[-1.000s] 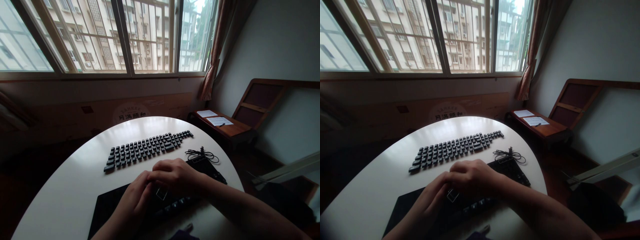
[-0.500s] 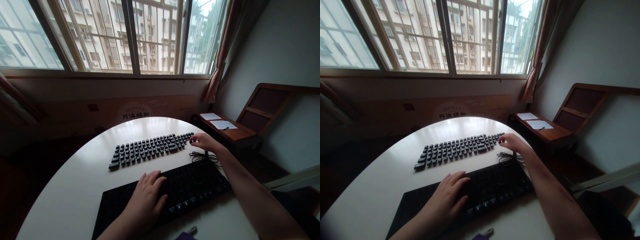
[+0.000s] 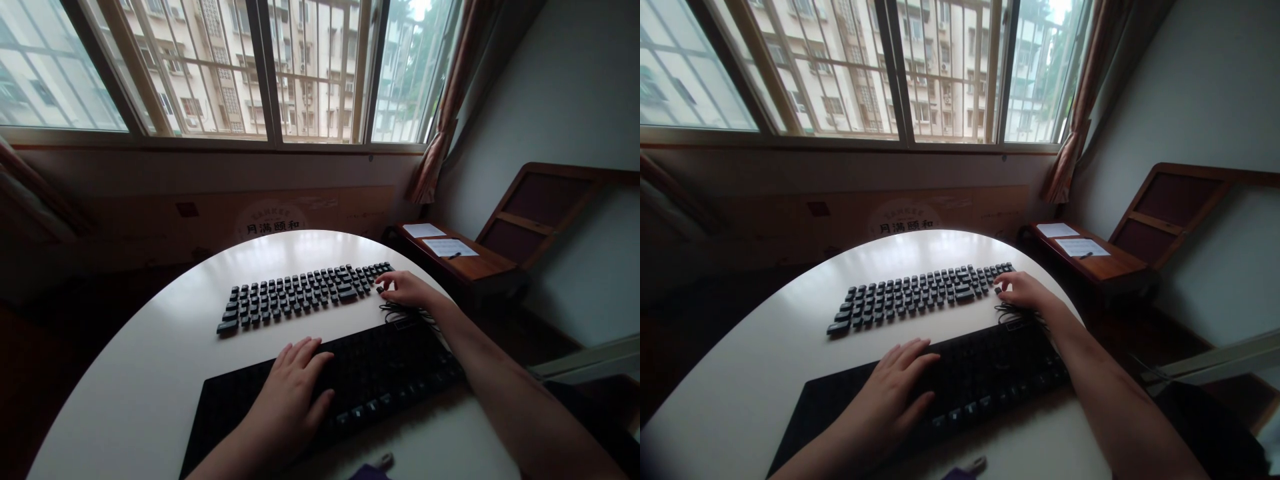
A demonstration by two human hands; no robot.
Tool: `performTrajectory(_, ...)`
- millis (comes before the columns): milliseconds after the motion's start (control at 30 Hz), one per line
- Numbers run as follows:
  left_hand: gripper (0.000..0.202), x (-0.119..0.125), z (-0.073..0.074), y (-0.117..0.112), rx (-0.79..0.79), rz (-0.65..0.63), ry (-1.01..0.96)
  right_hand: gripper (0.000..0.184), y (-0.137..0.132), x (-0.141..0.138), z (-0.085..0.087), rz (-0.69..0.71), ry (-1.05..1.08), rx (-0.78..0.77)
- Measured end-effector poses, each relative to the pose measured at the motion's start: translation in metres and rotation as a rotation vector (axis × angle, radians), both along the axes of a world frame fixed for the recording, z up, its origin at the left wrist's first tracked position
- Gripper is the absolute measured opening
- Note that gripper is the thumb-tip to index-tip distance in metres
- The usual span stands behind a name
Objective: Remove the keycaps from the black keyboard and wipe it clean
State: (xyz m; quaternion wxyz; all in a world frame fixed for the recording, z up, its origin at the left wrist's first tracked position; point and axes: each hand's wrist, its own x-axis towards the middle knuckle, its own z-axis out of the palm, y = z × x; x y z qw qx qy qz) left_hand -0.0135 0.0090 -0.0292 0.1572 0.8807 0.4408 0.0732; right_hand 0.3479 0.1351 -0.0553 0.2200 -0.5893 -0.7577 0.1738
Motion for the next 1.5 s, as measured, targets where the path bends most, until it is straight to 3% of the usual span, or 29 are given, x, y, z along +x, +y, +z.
performTrajectory(300,0.048,-0.001,-0.001,-0.001,0.019,0.008,-0.05,0.018,0.002,-0.007,-0.005,-0.031,0.002,0.065)
performTrajectory(1000,0.049,0.001,0.003,-0.002,-0.002,-0.004,0.008,0.025,0.002,-0.012,-0.006,-0.012,-0.005,0.131)
performTrajectory(1333,0.051,0.001,0.005,-0.002,-0.026,0.009,0.066,0.012,0.005,-0.012,-0.011,-0.031,-0.026,0.181)
performTrajectory(1500,0.051,0.001,0.005,-0.003,-0.022,0.006,0.071,0.015,0.006,-0.011,-0.012,-0.03,-0.022,0.194)
